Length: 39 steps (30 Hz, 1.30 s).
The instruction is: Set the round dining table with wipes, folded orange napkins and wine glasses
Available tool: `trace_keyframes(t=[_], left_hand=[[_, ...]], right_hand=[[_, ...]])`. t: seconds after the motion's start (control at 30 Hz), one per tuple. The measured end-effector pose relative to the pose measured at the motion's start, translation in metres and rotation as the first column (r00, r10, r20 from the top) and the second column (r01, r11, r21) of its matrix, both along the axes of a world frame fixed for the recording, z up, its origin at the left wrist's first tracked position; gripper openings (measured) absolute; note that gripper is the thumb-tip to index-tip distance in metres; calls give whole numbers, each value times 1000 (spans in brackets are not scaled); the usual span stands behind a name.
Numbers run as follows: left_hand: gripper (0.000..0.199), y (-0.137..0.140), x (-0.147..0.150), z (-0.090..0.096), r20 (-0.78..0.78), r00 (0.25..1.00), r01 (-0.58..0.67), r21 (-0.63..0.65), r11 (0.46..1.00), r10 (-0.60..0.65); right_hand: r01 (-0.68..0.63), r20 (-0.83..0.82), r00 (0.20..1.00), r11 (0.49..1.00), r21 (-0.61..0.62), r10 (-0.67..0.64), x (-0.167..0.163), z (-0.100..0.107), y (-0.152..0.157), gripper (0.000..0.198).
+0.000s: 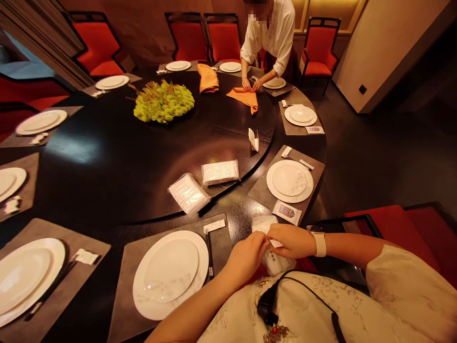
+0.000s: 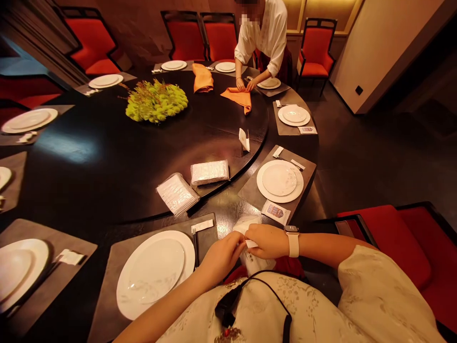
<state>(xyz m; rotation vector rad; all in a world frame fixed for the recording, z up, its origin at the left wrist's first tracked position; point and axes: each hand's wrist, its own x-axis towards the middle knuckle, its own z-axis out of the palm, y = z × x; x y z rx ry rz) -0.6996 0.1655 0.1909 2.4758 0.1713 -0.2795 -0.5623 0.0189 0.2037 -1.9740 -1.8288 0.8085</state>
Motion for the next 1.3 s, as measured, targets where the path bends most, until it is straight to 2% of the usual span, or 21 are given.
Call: trace_keyframes(t=[0.2, 0.33, 0.47, 0.57, 0.73, 0.8, 0.9, 0.97, 1.07, 1.2, 1.3], left_hand=[[20, -10, 1, 6, -117, 992, 70, 155, 985, -52], [22, -13, 4, 11, -218, 973, 127, 216, 968, -79], [20, -9, 8, 13, -226, 963, 181, 125, 976, -149], [21, -3, 5, 11, -174, 961, 220, 15, 975, -214], [30, 4, -7, -5, -60, 919, 390, -17, 921, -390], [36, 5, -11, -12, 27, 907, 421, -42, 906, -420], [49, 5, -12, -17, 173, 911, 404, -177, 898, -375], [54, 4, -11, -18, 229, 918, 382, -283, 880, -325], [56, 1, -9, -19, 261, 927, 356, -398, 845, -268], [57, -3, -6, -27, 286, 932, 341, -486, 805, -222], [59, -6, -4, -34, 314, 929, 345, -533, 773, -198]], right_hand=[[38, -77, 996, 999, 18, -36, 0, -4, -13, 20], [-24, -14, 1000, 999, -28, 23, -3, 2, -13, 22], [-48, 79, 995, 991, -127, 58, -9, 7, -8, 26], [-70, 74, 994, 988, -137, 81, -12, 9, -7, 31], [-117, 78, 988, 978, -174, 132, -11, 11, -13, 33], [-140, 71, 986, 978, -152, 152, -10, 7, -15, 29], [-165, -40, 986, 986, -10, 165, -7, -5, -17, 24], [-145, -189, 968, 983, 117, 165, -5, -16, -18, 32], [-76, -416, 892, 966, 246, 176, -2, -30, -19, 47], [15, -602, 785, 967, 254, 146, 1, -40, -21, 52], [34, -688, 713, 973, 228, 137, 5, -45, -20, 52]])
